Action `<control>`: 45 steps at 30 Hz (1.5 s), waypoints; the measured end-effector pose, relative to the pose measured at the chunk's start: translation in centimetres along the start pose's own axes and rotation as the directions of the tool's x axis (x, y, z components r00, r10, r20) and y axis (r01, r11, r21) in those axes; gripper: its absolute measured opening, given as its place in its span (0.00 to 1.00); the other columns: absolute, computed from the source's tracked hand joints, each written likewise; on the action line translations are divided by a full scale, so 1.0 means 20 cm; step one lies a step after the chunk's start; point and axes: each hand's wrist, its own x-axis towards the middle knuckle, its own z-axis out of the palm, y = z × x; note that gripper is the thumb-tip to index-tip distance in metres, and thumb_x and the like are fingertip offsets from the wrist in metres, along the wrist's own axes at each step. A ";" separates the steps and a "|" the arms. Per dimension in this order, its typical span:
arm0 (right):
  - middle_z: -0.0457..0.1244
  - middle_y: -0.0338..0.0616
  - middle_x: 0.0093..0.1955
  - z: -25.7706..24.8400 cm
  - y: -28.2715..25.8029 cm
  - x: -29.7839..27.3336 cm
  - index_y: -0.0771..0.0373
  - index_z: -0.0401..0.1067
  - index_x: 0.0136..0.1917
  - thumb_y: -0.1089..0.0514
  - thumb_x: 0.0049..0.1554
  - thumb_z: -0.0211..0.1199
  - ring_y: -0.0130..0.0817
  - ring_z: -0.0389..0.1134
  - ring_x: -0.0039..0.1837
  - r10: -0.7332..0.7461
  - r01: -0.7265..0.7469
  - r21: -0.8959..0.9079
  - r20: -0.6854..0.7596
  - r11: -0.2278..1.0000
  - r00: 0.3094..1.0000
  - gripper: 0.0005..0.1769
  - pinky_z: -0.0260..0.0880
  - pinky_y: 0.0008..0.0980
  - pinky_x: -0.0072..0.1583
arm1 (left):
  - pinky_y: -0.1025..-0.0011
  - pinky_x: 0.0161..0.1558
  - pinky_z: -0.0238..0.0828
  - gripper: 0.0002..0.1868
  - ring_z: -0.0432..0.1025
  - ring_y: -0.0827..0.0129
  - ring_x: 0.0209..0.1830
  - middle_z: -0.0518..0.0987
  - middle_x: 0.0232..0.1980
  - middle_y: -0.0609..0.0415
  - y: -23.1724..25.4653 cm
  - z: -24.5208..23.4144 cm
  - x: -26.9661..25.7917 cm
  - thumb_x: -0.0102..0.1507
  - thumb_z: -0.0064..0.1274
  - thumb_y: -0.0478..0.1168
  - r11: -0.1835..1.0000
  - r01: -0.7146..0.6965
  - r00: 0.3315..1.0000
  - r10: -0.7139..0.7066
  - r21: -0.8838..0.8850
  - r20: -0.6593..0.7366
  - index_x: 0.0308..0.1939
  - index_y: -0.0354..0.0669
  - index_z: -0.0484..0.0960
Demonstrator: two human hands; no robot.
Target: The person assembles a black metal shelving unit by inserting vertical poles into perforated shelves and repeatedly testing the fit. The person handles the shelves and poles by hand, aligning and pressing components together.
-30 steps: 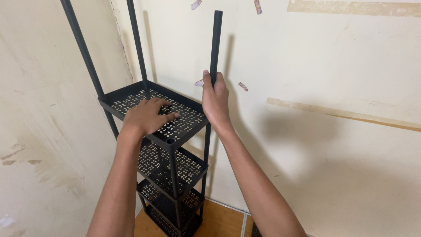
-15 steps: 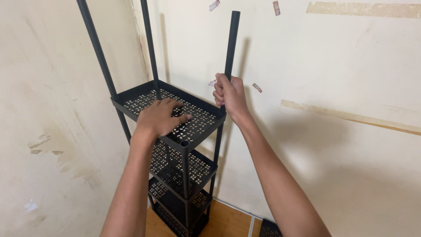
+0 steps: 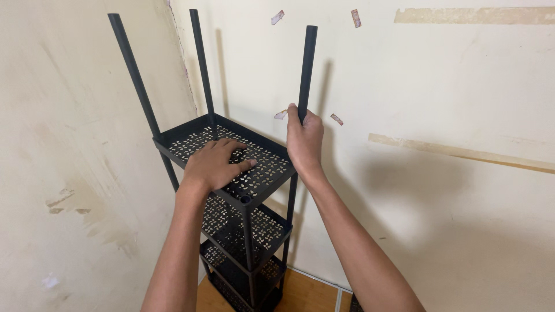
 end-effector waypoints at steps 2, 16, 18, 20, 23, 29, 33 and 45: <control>0.49 0.29 0.20 0.02 0.01 0.00 0.61 0.62 0.26 0.54 0.65 0.55 0.20 0.47 0.24 -0.057 0.057 0.031 0.008 0.998 0.998 0.26 0.47 0.32 0.29 | 0.56 0.73 0.57 0.37 0.60 0.67 0.75 0.69 0.73 0.67 -0.02 -0.01 -0.02 0.56 0.50 0.72 1.000 0.018 1.000 -0.018 0.002 0.013 0.65 0.67 0.76; 0.41 0.29 0.24 -0.15 0.02 0.10 0.56 0.54 0.32 0.53 0.66 0.52 0.20 0.40 0.26 -0.016 -0.253 0.366 0.595 0.895 0.804 0.21 0.42 0.27 0.30 | 0.54 0.71 0.59 0.37 0.61 0.65 0.74 0.69 0.72 0.67 -0.06 -0.01 -0.01 0.56 0.51 0.72 0.999 -0.038 0.999 0.037 -0.016 -0.006 0.65 0.66 0.76; 0.41 0.28 0.25 -0.16 0.02 0.09 0.58 0.58 0.36 0.52 0.67 0.51 0.20 0.43 0.27 -0.011 -0.231 0.328 0.595 0.916 0.804 0.18 0.47 0.26 0.32 | 0.54 0.71 0.60 0.36 0.61 0.64 0.74 0.70 0.72 0.67 -0.05 0.00 0.00 0.57 0.50 0.71 0.999 -0.042 0.999 0.042 -0.003 -0.009 0.65 0.66 0.76; 0.48 0.30 0.29 -0.16 0.01 0.07 0.59 0.60 0.41 0.51 0.68 0.48 0.21 0.50 0.32 -0.045 -0.156 0.314 0.548 0.936 0.835 0.15 0.56 0.25 0.37 | 0.55 0.72 0.59 0.36 0.62 0.65 0.74 0.70 0.72 0.67 -0.05 0.01 0.01 0.57 0.50 0.72 0.999 -0.041 0.999 0.041 -0.002 -0.001 0.65 0.66 0.76; 0.55 0.31 0.34 -0.14 -0.01 0.03 0.59 0.61 0.46 0.50 0.68 0.48 0.21 0.59 0.37 -0.113 0.008 0.256 0.398 0.967 0.910 0.12 0.64 0.24 0.42 | 0.55 0.72 0.59 0.36 0.61 0.66 0.74 0.69 0.72 0.67 -0.04 0.01 0.02 0.57 0.50 0.72 0.999 -0.044 0.999 0.044 0.006 -0.005 0.65 0.67 0.76; 0.53 0.30 0.30 -0.05 -0.06 -0.03 0.60 0.64 0.43 0.49 0.68 0.50 0.19 0.54 0.31 0.025 -0.049 0.156 0.158 0.987 0.987 0.16 0.56 0.26 0.34 | 0.54 0.72 0.59 0.35 0.61 0.67 0.74 0.70 0.72 0.67 -0.02 -0.01 0.01 0.57 0.50 0.72 1.000 -0.011 1.000 0.011 0.014 0.012 0.65 0.67 0.77; 0.50 0.29 0.24 0.03 -0.06 -0.04 0.61 0.63 0.35 0.51 0.67 0.52 0.18 0.49 0.26 -0.055 0.039 0.173 0.092 0.984 0.994 0.20 0.50 0.27 0.29 | 0.55 0.72 0.59 0.36 0.63 0.67 0.73 0.72 0.70 0.67 -0.07 -0.03 -0.02 0.56 0.50 0.72 1.000 0.002 1.000 -0.001 -0.012 0.014 0.65 0.66 0.77; 0.43 0.28 0.23 0.06 -0.01 0.09 0.54 0.50 0.30 0.55 0.66 0.50 0.18 0.41 0.24 -0.101 -0.238 0.481 0.578 0.844 0.810 0.22 0.38 0.26 0.27 | 0.54 0.72 0.58 0.37 0.62 0.66 0.74 0.71 0.71 0.67 -0.20 -0.06 -0.03 0.55 0.52 0.72 0.998 0.001 1.000 -0.002 -0.057 -0.004 0.64 0.64 0.77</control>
